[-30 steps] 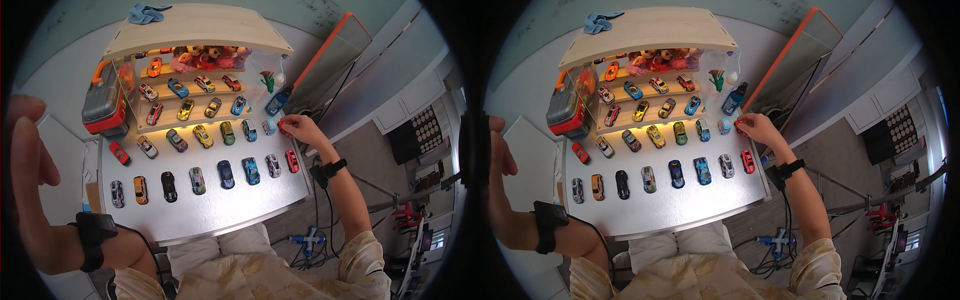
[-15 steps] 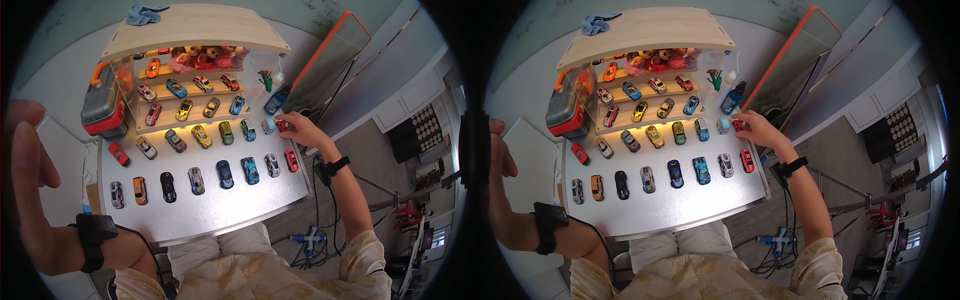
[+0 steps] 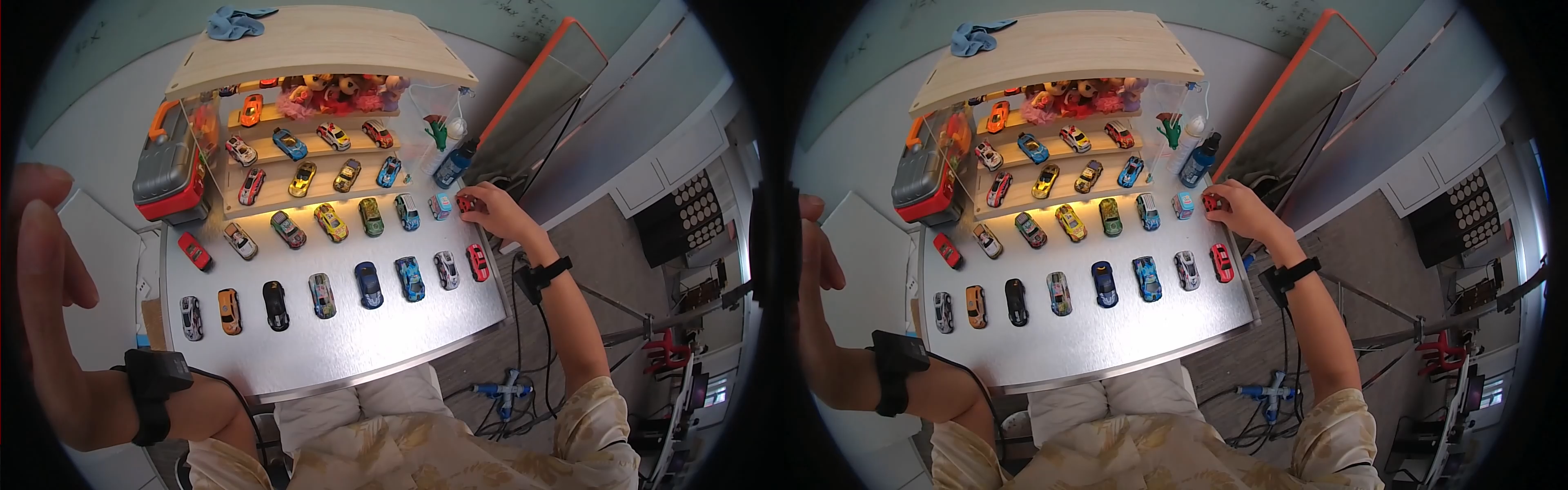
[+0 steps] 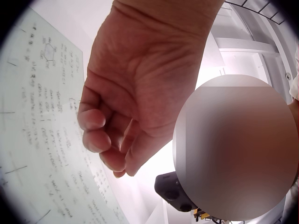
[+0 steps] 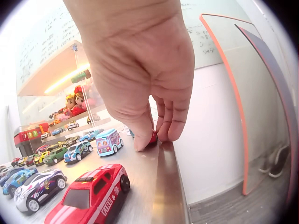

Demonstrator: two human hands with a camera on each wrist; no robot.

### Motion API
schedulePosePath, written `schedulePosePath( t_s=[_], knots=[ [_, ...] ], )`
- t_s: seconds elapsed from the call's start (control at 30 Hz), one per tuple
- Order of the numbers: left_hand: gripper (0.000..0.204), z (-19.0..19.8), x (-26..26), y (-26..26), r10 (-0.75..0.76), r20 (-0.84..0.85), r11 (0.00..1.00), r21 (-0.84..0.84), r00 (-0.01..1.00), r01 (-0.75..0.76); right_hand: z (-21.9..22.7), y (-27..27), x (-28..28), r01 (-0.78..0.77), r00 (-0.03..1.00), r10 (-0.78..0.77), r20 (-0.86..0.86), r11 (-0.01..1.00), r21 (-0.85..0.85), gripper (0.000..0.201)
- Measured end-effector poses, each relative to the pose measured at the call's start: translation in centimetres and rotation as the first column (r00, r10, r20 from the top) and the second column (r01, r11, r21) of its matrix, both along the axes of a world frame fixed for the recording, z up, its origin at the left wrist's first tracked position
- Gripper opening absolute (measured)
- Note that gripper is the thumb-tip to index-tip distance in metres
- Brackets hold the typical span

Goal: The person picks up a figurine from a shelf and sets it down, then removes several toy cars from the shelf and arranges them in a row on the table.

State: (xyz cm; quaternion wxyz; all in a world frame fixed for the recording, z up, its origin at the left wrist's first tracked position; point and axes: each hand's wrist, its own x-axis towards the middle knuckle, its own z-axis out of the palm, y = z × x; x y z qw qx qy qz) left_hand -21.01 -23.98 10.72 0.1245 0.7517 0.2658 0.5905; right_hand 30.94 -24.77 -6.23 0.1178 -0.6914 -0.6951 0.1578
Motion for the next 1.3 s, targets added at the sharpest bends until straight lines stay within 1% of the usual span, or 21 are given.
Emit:
schedulePosePath(
  t_s=[0.13, 0.2, 0.27, 0.33, 0.4, 0.43, 0.47, 0.5, 0.53, 0.57, 0.63, 0.7, 0.73, 0.77, 0.83, 0.87, 0.9, 1.0, 1.07, 1.2, 1.3],
  knots=[
    [0.017, 0.2, 0.1, -0.3, 0.014, -0.002, 1.000, -0.023, 1.000, -0.014, 0.0, -0.1, 0.1, -0.011, 1.000, 0.011, 0.011, 1.000, 0.000, 0.045],
    [0.018, 0.7, 1.1, -1.2, 0.051, 0.012, 0.996, -0.071, 0.999, -0.050, 0.2, -0.4, 0.0, 0.005, 1.000, -0.004, -0.027, 0.999, 0.045, 0.042],
    [0.018, 0.8, 1.2, -1.4, 0.024, 0.014, 0.997, -0.070, 1.000, -0.023, 0.9, -0.7, -0.4, 0.035, 0.999, -0.031, -0.041, 0.996, 0.084, 0.037],
    [0.017, 0.6, 0.6, -0.5, -0.069, -0.046, 0.997, 0.039, 0.997, 0.071, 2.8, -1.0, -1.4, 0.071, 0.997, -0.067, -0.036, 0.990, 0.119, 0.030],
    [0.015, 0.9, 0.4, 0.4, -0.134, -0.185, 0.958, 0.226, 0.974, 0.175, 4.4, -1.4, -1.8, 0.060, 0.995, -0.038, -0.088, 0.963, 0.264, 0.021],
    [0.014, 0.7, 0.6, 0.4, -0.145, -0.153, 0.958, 0.225, 0.977, 0.178, 5.6, -1.7, -2.7, 0.109, 0.987, -0.069, -0.144, 0.948, 0.298, 0.019],
    [0.013, 0.5, 0.8, 0.4, -0.157, -0.121, 0.957, 0.225, 0.980, 0.181, 7.0, -2.2, -3.9, 0.146, 0.955, -0.063, -0.289, 0.950, 0.275, 0.019],
    [0.013, -0.1, 1.5, 0.2, -0.142, 0.039, 0.984, 0.113, 0.989, 0.137, 8.1, -2.5, -5.0, 0.140, 0.921, -0.011, -0.389, 0.942, 0.306, 0.019],
    [0.013, -0.5, 1.6, 0.3, -0.138, 0.099, 0.989, 0.065, 0.985, 0.132, 9.3, -2.8, -6.1, 0.139, 0.875, 0.044, -0.482, 0.931, 0.337, 0.019],
    [0.013, -0.8, 1.7, 0.4, -0.133, 0.161, 0.991, 0.019, 0.978, 0.131, 10.7, -3.2, -7.7, 0.096, 0.852, 0.119, -0.510, 0.922, 0.376, 0.018],
    [0.014, -1.1, 1.4, 0.9, -0.174, 0.112, 0.984, 0.050, 0.978, 0.169, 13.4, -4.2, -11.1, 0.022, 0.793, 0.263, -0.550, 0.890, 0.456, 0.018],
    [0.014, -1.4, 1.7, 0.9, -0.185, 0.110, 0.982, 0.054, 0.977, 0.180, 15.2, -5.3, -13.5, -0.065, 0.741, 0.384, -0.551, 0.858, 0.510, 0.017],
    [0.012, -1.3, 2.0, 0.3, -0.111, 0.076, 0.994, 0.028, 0.991, 0.109, 15.8, -5.5, -14.3, -0.106, 0.710, 0.442, -0.548, 0.837, 0.538, 0.017],
    [0.011, -1.2, 2.3, -0.3, -0.039, 0.037, 0.999, 0.004, 0.999, 0.038, 16.1, -5.4, -14.8, -0.151, 0.701, 0.502, -0.507, 0.800, 0.581, 0.019],
    [0.014, -0.2, 2.9, -2.8, 0.248, -0.149, 0.966, -0.043, 0.957, -0.256, 16.4, -4.9, -15.6, -0.223, 0.672, 0.600, -0.434, 0.723, 0.654, 0.024],
    [0.013, 0.1, 2.5, -2.8, 0.214, -0.211, 0.970, -0.068, 0.954, -0.233, 16.5, -4.6, -16.0, -0.249, 0.655, 0.639, -0.403, 0.686, 0.683, 0.026],
    [0.019, 0.5, 2.1, -2.5, 0.178, -0.273, 0.973, -0.095, 0.946, -0.210, 16.6, -4.3, -16.3, -0.257, 0.643, 0.660, -0.387, 0.663, 0.703, 0.026],
    [0.007, 0.7, 3.1, -2.7, 0.210, -0.253, 0.947, -0.186, 0.944, -0.261, 17.1, -3.4, -16.2, -0.294, 0.639, 0.699, -0.320, 0.606, 0.739, 0.026],
    [0.008, 0.8, 3.1, -2.6, 0.205, -0.300, 0.950, -0.166, 0.932, -0.263, 17.1, -2.9, -15.9, -0.295, 0.646, 0.704, -0.295, 0.587, 0.754, 0.025],
    [0.009, 1.2, 3.0, -2.2, 0.205, -0.404, 0.950, -0.136, 0.891, -0.281, 16.5, -2.5, -15.0, -0.292, 0.650, 0.698, -0.301, 0.595, 0.749, 0.021],
    [0.009, 1.1, 2.6, -2.0, 0.225, -0.455, 0.953, -0.082, 0.861, -0.292, 16.4, -2.5, -14.3, -0.288, 0.666, 0.668, -0.332, 0.641, 0.712, 0.020]
  ],
)
